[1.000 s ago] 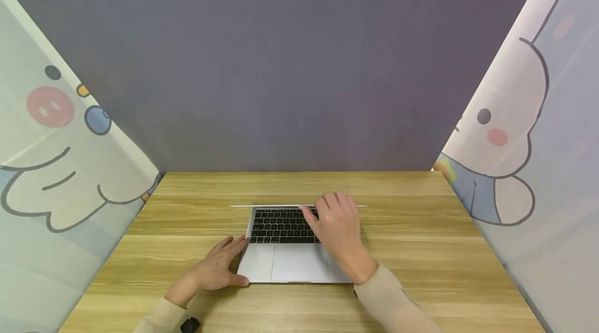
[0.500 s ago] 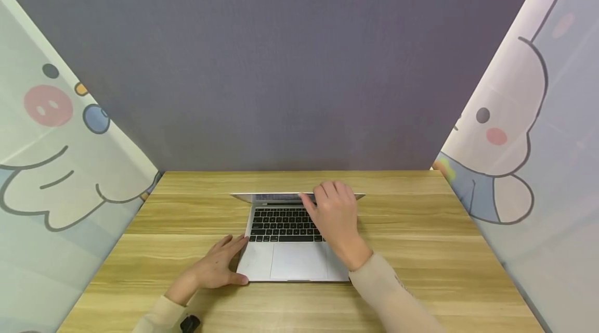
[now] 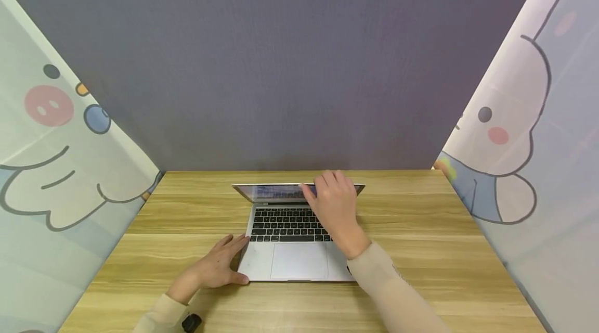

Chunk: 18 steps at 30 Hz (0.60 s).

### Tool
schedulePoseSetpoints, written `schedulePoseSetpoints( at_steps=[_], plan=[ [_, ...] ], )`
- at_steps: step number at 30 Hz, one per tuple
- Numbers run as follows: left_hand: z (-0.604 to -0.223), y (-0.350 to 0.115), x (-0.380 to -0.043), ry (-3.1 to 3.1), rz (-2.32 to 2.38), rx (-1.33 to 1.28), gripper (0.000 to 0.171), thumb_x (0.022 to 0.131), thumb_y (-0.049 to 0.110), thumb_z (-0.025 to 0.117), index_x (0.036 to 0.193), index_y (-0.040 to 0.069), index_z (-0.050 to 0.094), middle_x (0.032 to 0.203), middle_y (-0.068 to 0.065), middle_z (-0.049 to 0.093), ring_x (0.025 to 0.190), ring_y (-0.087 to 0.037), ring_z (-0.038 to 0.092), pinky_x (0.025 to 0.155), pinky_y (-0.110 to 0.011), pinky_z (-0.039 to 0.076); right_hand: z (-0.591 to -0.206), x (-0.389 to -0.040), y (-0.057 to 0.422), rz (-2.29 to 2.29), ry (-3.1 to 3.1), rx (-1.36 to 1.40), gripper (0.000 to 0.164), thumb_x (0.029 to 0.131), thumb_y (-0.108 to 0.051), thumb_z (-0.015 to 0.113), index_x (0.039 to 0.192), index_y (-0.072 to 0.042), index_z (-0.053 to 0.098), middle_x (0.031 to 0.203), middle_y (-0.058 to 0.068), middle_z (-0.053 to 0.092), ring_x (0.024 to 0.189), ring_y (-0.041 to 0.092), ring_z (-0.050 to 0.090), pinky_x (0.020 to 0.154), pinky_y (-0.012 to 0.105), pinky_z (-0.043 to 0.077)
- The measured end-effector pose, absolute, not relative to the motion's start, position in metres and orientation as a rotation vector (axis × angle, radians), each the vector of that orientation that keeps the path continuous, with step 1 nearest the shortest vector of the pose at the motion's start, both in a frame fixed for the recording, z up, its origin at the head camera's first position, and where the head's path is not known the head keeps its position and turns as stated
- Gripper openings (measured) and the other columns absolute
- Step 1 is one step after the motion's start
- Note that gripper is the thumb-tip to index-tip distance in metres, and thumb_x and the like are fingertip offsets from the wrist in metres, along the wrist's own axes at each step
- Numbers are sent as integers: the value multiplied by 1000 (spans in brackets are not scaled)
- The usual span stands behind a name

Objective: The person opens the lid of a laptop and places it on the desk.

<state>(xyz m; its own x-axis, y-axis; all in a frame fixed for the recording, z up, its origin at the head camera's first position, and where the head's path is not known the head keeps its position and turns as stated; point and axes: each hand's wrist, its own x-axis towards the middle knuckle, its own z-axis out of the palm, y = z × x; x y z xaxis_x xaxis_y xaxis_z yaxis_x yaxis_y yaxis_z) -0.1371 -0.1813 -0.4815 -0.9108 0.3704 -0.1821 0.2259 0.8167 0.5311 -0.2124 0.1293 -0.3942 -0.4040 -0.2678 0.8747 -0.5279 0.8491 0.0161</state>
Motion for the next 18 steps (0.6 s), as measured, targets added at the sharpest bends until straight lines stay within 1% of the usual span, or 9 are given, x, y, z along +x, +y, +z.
schedulePoseSetpoints(
  at_steps=[8,13,18],
  plan=[
    [-483,-181,-137,2722,742,454,102,72,41,89,153,-1,42,160,-19,36,147,-54,21,115,-73,16,-392,-221,129,293,-2002,574,39,77,-35,90,73,-2,69,73,12,67,68,32,59,64,43,52],
    [-483,-181,-138,2733,719,460,103,72,41,89,153,-1,41,160,-19,36,147,-54,22,115,-73,17,-389,-226,128,292,-1994,563,40,76,-35,91,72,-3,68,72,11,65,66,33,57,57,42,48],
    [-482,-181,-138,2737,703,445,102,72,41,89,153,-1,42,160,-19,36,147,-53,22,116,-71,16,-386,-229,127,293,-2035,545,39,79,-37,89,74,-4,68,73,10,63,66,32,55,56,42,43]
  ],
)
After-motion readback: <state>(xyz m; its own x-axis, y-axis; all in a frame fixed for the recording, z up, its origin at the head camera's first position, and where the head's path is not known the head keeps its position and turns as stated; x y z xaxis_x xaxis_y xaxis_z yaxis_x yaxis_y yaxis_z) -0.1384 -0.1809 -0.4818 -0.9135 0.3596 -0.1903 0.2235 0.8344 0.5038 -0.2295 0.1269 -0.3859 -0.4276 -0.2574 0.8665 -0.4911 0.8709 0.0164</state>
